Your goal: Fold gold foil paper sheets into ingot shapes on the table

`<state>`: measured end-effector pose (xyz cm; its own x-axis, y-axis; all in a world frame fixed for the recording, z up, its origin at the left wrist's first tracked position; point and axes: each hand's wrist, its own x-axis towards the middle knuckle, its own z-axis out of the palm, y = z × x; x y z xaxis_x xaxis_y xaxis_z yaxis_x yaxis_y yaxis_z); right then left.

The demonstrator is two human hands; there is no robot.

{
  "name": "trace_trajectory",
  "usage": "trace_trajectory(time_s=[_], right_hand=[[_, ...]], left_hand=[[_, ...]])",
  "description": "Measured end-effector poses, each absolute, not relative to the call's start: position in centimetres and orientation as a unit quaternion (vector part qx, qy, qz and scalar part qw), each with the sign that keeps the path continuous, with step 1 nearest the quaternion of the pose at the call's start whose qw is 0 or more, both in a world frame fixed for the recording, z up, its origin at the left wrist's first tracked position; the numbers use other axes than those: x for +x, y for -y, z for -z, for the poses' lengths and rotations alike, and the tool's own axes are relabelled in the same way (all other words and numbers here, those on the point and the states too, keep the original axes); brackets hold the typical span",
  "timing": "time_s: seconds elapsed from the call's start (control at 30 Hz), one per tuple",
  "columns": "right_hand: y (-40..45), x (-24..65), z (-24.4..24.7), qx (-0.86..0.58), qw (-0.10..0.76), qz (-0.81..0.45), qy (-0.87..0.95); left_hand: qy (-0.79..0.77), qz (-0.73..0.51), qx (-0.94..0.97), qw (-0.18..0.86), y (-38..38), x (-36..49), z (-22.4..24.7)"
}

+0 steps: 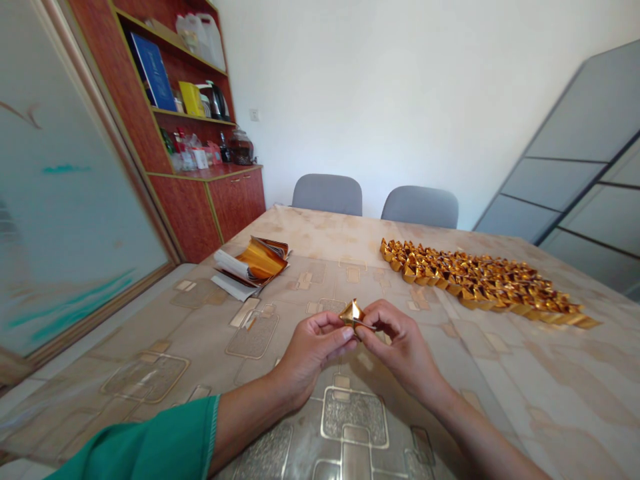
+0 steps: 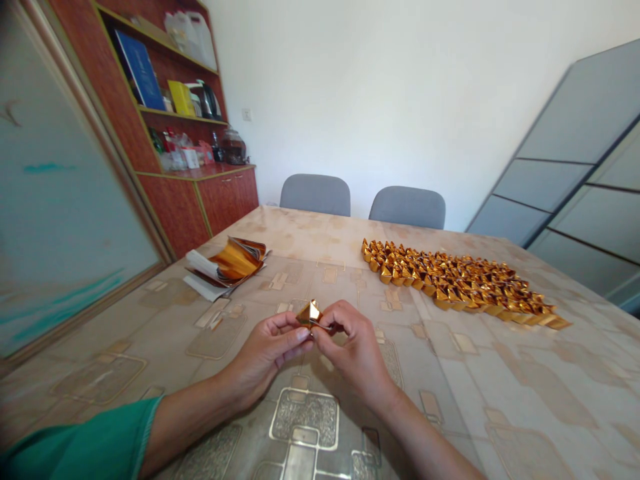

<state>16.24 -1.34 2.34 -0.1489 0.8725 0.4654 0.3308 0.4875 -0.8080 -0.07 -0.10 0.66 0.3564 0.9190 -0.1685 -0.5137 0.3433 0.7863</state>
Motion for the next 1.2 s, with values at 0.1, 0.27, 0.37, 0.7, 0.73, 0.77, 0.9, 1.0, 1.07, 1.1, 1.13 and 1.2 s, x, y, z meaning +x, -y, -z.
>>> trace_trajectory(time_s=[0.1,0.27,0.37,0.7,0.73,0.77,0.9,1.0,1.07,1.1,1.13,1.2], right_hand=[[1.3,16.3,-2.2,-0.421,0.497,-0.284,0.703],[1.2,16.4,-2.2,-0.421,0.495,-0.289,0.703],[1.3,16.4,-2.2,-0.419,0.493,-0.289,0.706],[0.8,16.5,-1.4,-0.439,0.540,-0.426,0.578],[0.8,16.6,-1.4,-0.436,0.536,-0.446,0.569],[0.7,16.7,-1.4,-0.432,0.529,-0.460,0.568],[0.7,16.9,-1.4,-0.427,0.531,-0.460,0.569],[0.7,16.8,-1.2,-0.436,0.542,-0.434,0.573],[0.7,16.7,-1.2,-0.437,0.543,-0.422,0.579],[0.7,16.7,-1.2,-0.436,0.544,-0.420,0.581],[0.7,16.7,-1.2,-0.433,0.544,-0.421,0.582],[0.7,16.7,-1.3,-0.429,0.545,-0.427,0.580]], left_hand=[[-0.306,-0.470,0.337,0.756,0.1,-0.1,-0.8],[-0.304,-0.480,0.328,0.755,0.2,-0.1,-0.6],[-0.309,-0.486,0.324,0.750,0.2,-0.2,-0.6],[-0.306,-0.520,0.266,0.751,0.0,-0.2,-1.2],[-0.299,-0.520,0.261,0.757,0.0,-0.2,-1.2],[-0.293,-0.518,0.256,0.762,0.0,-0.2,-1.2],[-0.288,-0.513,0.251,0.769,0.0,-0.3,-1.0],[-0.304,-0.512,0.253,0.762,-0.2,-0.2,-0.8],[-0.317,-0.508,0.261,0.757,-0.2,-0.2,-0.8],[-0.322,-0.505,0.268,0.755,-0.1,-0.2,-0.8],[-0.325,-0.504,0.275,0.752,-0.1,-0.2,-0.9],[-0.327,-0.505,0.289,0.745,0.0,-0.3,-1.1]])
